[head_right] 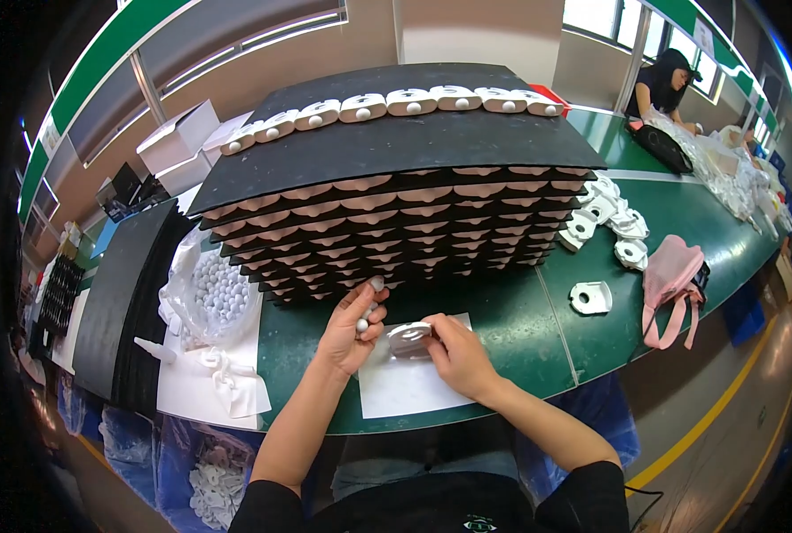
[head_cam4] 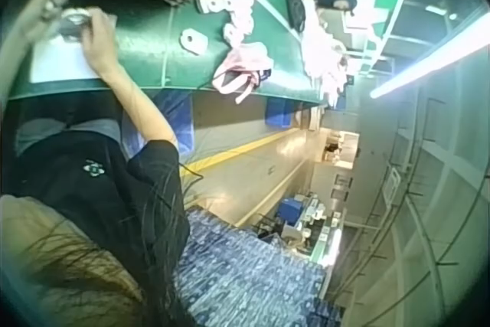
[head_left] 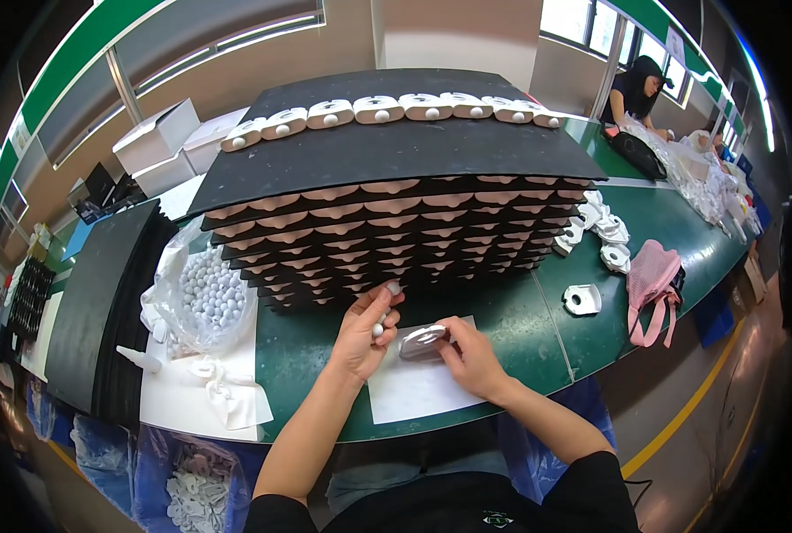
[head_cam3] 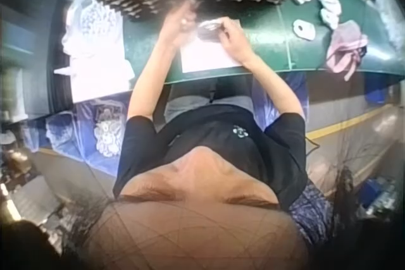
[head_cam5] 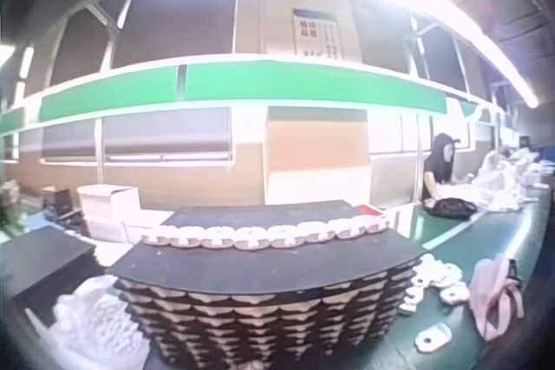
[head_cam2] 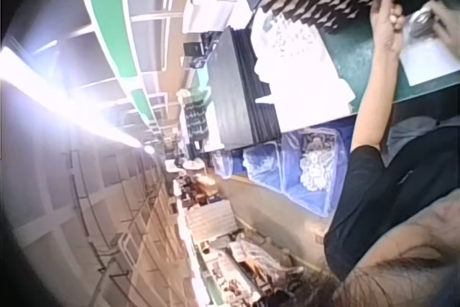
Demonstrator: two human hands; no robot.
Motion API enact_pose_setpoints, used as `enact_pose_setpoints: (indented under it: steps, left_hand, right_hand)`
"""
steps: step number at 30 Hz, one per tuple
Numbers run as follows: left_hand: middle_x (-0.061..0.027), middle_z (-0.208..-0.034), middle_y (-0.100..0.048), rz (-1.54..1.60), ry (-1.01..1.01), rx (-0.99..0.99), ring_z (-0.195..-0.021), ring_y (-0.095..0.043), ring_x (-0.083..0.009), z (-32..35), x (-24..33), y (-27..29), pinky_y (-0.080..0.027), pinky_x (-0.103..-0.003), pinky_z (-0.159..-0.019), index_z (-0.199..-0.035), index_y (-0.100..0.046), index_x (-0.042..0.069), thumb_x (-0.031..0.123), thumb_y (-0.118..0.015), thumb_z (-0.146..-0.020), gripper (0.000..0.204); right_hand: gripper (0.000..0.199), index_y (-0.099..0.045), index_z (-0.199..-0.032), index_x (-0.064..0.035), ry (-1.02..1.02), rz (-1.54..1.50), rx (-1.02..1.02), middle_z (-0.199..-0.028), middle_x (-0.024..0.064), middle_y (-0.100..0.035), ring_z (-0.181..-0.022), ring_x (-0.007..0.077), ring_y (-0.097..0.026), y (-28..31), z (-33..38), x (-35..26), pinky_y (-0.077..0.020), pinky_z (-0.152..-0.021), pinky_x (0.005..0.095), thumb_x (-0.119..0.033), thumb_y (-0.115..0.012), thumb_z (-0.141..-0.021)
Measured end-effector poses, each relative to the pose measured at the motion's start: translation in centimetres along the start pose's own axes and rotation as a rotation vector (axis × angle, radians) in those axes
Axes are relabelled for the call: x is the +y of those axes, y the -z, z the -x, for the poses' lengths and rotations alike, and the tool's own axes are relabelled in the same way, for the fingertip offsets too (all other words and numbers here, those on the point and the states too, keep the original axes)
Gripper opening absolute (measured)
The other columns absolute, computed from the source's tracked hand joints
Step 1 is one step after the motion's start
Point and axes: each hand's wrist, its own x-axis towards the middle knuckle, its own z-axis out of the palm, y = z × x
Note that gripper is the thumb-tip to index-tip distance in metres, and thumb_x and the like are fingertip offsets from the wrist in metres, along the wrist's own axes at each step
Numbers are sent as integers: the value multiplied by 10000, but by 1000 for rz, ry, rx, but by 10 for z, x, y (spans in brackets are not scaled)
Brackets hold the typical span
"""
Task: Assembling small plastic light fixture housings by applying glue and joining components.
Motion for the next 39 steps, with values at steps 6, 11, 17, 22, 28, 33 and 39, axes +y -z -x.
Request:
enact_pose_setpoints:
  steps: [6, 11, 17, 22, 28, 33, 39]
  left_hand:
    - [-74, -957, -536, -45, 30, -45, -600, -403, -55, 2, 1, -4, -275, -136, -401, -1056, -538, 35, 91, -579, -821, 244]
    - [-64, -933, -564, -243, 25, -79, -575, -418, -42, 4, -3, -8, -275, -143, -409, -1033, -542, 28, 79, -593, -804, 240]
    - [-6, -799, -588, -395, 95, -58, -572, -421, -20, 9, -7, -15, -288, -138, -421, -982, -565, 52, 159, -626, -798, 222]
    - [9, -759, -584, -447, 133, -86, -583, -433, -14, 9, -9, -14, -294, -133, -432, -964, -569, 67, 192, -622, -806, 209]
    - [7, -732, -568, -422, 172, -114, -569, -420, -20, 11, -8, -17, -272, -144, -423, -918, -564, 66, 212, -610, -816, 184]
    - [15, -701, -545, -394, 230, -128, -562, -415, -22, 9, -11, -9, -254, -146, -417, -854, -562, 68, 206, -616, -810, 154]
    - [28, -625, -488, -474, 285, -202, -525, -398, -34, 10, -11, -6, -279, -173, -440, -735, -540, 91, 236, -647, -780, 185]
  right_hand:
    - [141, -474, -952, -28, -64, -195, -4, -808, 38, -509, -684, 138, -513, 1, 0, 3, -422, -604, 243, -3, -506, -817]
    - [124, -470, -1020, -84, -288, -982, 119, -1001, 46, -548, -858, 148, -544, 12, -8, 11, -452, -726, 291, -110, -444, -902]
    - [142, -476, -1039, -104, -341, -1180, 96, -1010, 34, -543, -913, 148, -520, 18, -10, 7, -433, -776, 314, -143, -434, -909]
    - [154, -467, -1056, -113, -311, -1154, 68, -1026, 28, -537, -917, 148, -517, 16, -9, 9, -435, -773, 318, -132, -437, -907]
    - [111, -443, -1011, -118, -277, -1153, 60, -997, 38, -521, -918, 150, -511, 15, -8, 9, -436, -774, 308, -133, -447, -902]
    - [63, -415, -952, -121, -232, -1114, 30, -938, 38, -503, -901, 148, -508, 14, -8, 8, -434, -776, 295, -141, -448, -903]
    - [61, -400, -937, -93, -41, -873, -21, -865, 82, -513, -775, 153, -522, 13, -10, 9, -441, -707, 281, -122, -441, -901]
